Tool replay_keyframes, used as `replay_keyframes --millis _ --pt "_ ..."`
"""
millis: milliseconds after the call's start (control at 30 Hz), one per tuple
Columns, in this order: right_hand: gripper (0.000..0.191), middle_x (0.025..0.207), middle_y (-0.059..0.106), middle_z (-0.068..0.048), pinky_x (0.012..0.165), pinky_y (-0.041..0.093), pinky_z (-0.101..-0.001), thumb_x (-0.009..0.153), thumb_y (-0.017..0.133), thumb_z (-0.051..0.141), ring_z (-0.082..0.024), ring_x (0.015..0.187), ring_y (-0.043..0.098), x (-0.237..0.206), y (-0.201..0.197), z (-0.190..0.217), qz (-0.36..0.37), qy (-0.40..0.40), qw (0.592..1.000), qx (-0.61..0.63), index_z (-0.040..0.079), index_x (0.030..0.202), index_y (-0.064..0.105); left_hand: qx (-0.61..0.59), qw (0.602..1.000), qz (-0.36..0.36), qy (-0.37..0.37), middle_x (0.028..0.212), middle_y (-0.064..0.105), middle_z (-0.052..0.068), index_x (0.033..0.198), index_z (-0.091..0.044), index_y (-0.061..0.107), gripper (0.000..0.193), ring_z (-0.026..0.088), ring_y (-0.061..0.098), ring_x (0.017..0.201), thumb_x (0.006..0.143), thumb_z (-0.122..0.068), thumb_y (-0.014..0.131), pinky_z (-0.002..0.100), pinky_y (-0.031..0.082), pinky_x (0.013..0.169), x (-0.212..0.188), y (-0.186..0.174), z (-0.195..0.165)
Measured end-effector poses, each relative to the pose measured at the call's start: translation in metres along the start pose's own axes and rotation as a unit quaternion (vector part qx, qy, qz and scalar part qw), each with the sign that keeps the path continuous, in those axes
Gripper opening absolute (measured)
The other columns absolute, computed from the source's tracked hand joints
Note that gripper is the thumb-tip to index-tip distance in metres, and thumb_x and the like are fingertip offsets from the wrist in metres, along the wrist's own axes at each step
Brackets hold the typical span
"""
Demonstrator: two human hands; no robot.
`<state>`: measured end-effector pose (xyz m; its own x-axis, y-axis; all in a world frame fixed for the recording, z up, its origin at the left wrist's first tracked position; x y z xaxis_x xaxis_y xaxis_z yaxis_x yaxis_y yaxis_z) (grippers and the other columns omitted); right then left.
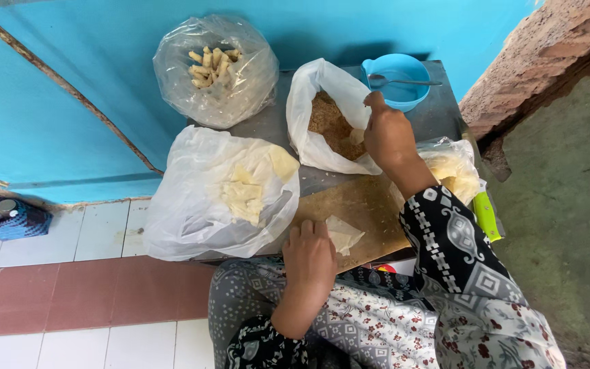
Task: The person sits at a small table and wraps pieces of dough in thin pastry wrappers, folding them by hand on a cutting board. They take filling from a plastic bag with a spoon, place it on a wrapper, fold the wrapper around the filling, and set the wrapped piece aside with other finished pieces.
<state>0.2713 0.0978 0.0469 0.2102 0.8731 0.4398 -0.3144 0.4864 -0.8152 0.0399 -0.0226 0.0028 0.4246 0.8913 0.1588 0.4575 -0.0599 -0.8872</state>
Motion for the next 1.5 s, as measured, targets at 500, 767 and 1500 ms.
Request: replay_keyframes --millis 500,767,1500 --pt "0.026 0.078 0.073 -0.013 0.070 0.058 -0.0366 0.080 0.069 -0.003 -0.027 0.073 0.075 -0.023 0.008 -0.020 -0.106 0.106 0.972 0.183 0.000 0.103 0.058 -0.117 0.992 -0.020 -0.036 0.097 0.067 0.018 0.106 -0.003 0.060 0.018 0.039 0.068 0.084 0.094 -0.016 0.064 0.048 0.054 0.069 -0.005 0.004 0.015" --pt "0.028 0.077 0.072 -0.014 0.061 0.056 -0.0328 0.080 0.070 -0.005 -0.023 0.066 0.074 -0.034 0.001 -0.028 -0.104 0.114 0.964 0.214 -0.002 0.104 0.056 -0.133 0.989 0.001 -0.068 0.091 0.067 0.014 0.092 -0.005 0.061 0.015 0.036 0.069 0.078 0.088 -0.016 0.070 0.047 0.053 0.066 -0.014 -0.001 0.024" --pt "0.032 0.091 0.069 -0.013 0.067 0.061 -0.0301 0.088 0.068 -0.011 -0.019 0.076 0.072 -0.127 -0.046 -0.046 -0.031 0.227 0.850 0.474 -0.002 0.113 0.049 -0.223 0.970 -0.075 -0.063 0.088 0.067 0.010 0.094 -0.008 0.064 0.010 0.031 0.069 0.076 0.091 -0.016 0.069 0.043 0.053 0.064 -0.020 0.004 0.015"
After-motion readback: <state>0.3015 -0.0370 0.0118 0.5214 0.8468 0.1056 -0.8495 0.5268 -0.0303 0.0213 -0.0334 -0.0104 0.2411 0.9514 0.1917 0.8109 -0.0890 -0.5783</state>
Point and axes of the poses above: each hand's wrist, its own x-axis towards the middle knuckle, its own y-axis out of the palm, z = x × y, the point moved 1 cm from there along x, towards the middle knuckle
